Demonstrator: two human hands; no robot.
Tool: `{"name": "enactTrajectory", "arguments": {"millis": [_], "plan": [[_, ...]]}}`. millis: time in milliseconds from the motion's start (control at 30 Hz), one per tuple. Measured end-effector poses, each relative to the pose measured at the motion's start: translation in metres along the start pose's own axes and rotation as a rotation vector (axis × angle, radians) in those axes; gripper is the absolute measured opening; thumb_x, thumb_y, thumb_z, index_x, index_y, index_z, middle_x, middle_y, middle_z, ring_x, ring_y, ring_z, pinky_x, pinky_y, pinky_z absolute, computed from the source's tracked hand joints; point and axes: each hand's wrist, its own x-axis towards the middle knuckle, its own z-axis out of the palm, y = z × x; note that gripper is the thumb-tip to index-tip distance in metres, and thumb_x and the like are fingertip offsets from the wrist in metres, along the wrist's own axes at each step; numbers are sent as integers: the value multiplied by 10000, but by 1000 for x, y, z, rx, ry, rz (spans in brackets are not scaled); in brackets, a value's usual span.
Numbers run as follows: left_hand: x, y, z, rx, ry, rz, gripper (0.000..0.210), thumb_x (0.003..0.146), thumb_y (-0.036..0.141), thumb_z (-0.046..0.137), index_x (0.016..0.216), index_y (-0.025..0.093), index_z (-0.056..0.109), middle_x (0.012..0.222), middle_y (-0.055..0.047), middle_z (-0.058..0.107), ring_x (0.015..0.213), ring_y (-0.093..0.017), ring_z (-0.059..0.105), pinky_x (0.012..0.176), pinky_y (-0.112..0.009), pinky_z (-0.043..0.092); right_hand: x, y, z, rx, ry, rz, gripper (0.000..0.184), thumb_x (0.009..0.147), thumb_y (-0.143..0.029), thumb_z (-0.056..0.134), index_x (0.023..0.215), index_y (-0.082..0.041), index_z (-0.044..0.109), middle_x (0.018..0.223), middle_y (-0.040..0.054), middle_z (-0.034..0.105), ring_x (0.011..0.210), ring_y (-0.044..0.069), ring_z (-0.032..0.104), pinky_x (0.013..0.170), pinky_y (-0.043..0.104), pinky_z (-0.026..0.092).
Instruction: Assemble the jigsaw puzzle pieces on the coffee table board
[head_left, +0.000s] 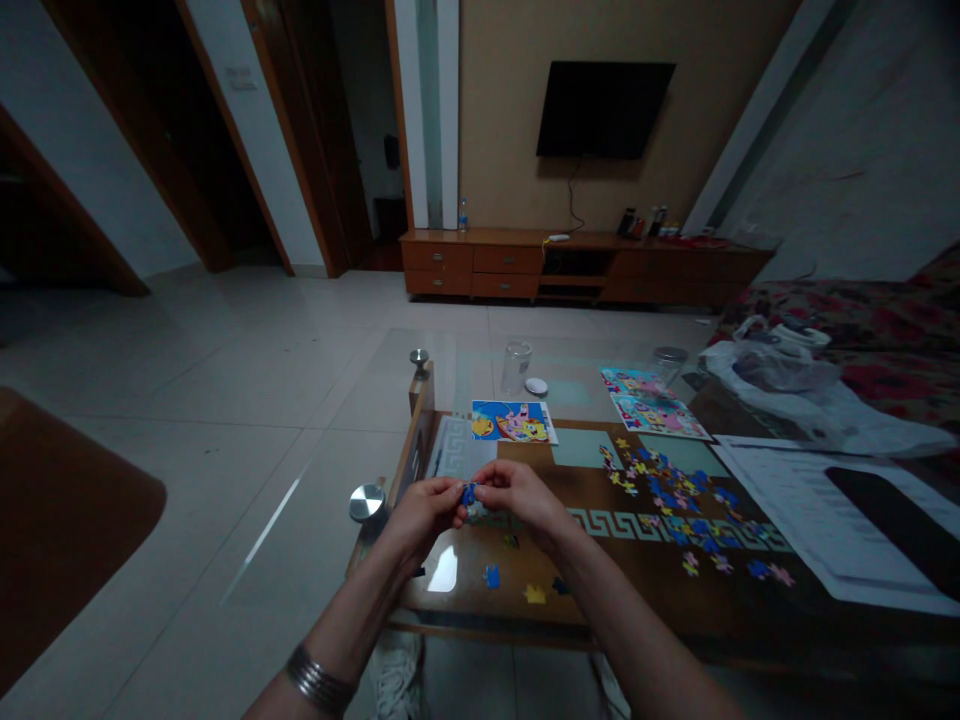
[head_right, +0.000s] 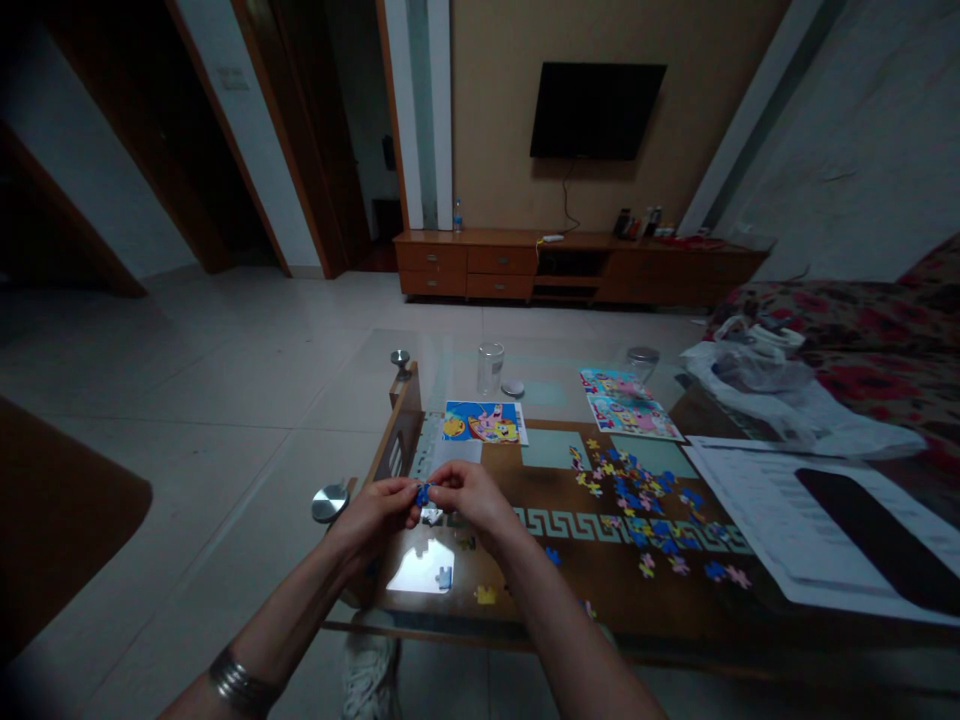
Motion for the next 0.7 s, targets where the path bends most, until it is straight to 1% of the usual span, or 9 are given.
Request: {"name": "enactTrajectory", "arguments": {"millis": [67,133,233,333,400,467,533,633,700], "plan": [[3,-3,-1,69,54,34,422,638,502,722,790,116,644,615,-9,586,529,-91,504,547,-231,408,0,2,-1,56,0,22,92,705,-193,645,794,-173,656,679,11,628,630,127,546,599,247,425],[8,-7,-4,140,125,66,392,668,482,696,818,126,630,626,-2,584,519,-99,515,541,-240,427,4,6,-2,71,31,11,139,698,-192,636,832,-167,662,679,3,623,617,123,542,601,247,425],[16,-12,-8,276,241,132,249,715,359,658,859,162,606,660,18,588,533,-115,539,542,-248,439,14,15,-10,-5,144,-51,168,683,-176,616,843,-162,665,674,-3,618,624,132,547,609,257,437],[24,-12,-9,465,329,224,63,719,202,619,777,187,599,704,21,599,642,-131,566,619,-247,435,24,23,-26,-111,273,-130,133,672,-167,603,792,-164,660,705,12,641,666,153,570,641,274,453],[28,-10,-9,583,358,270,50,717,141,598,716,191,593,712,18,601,699,-141,563,673,-254,424,29,28,-35,-159,317,-171,103,674,-167,603,763,-162,655,718,21,651,674,158,578,652,278,452],[31,-8,-7,684,372,300,86,724,111,585,694,192,587,716,13,597,719,-152,554,703,-269,417,33,31,-39,-191,304,-193,70,683,-171,615,739,-157,655,713,27,655,673,162,584,653,279,451],[32,-6,-5,769,386,325,106,728,90,580,692,190,585,746,1,590,758,-165,549,746,-287,418,38,34,-36,-223,263,-201,36,689,-160,631,711,-149,658,710,35,662,679,166,593,663,280,454],[31,-6,-4,870,424,348,115,745,74,564,751,184,600,839,-23,575,864,-185,552,835,-315,421,45,38,-21,-293,216,-169,42,705,-118,633,701,-139,669,715,47,678,676,168,606,657,273,453],[29,-6,-5,920,449,351,130,770,85,550,829,181,613,910,-39,566,924,-196,556,872,-330,425,48,38,-11,-364,216,-148,58,728,-110,633,730,-137,685,735,56,691,690,173,618,663,273,454]]}}
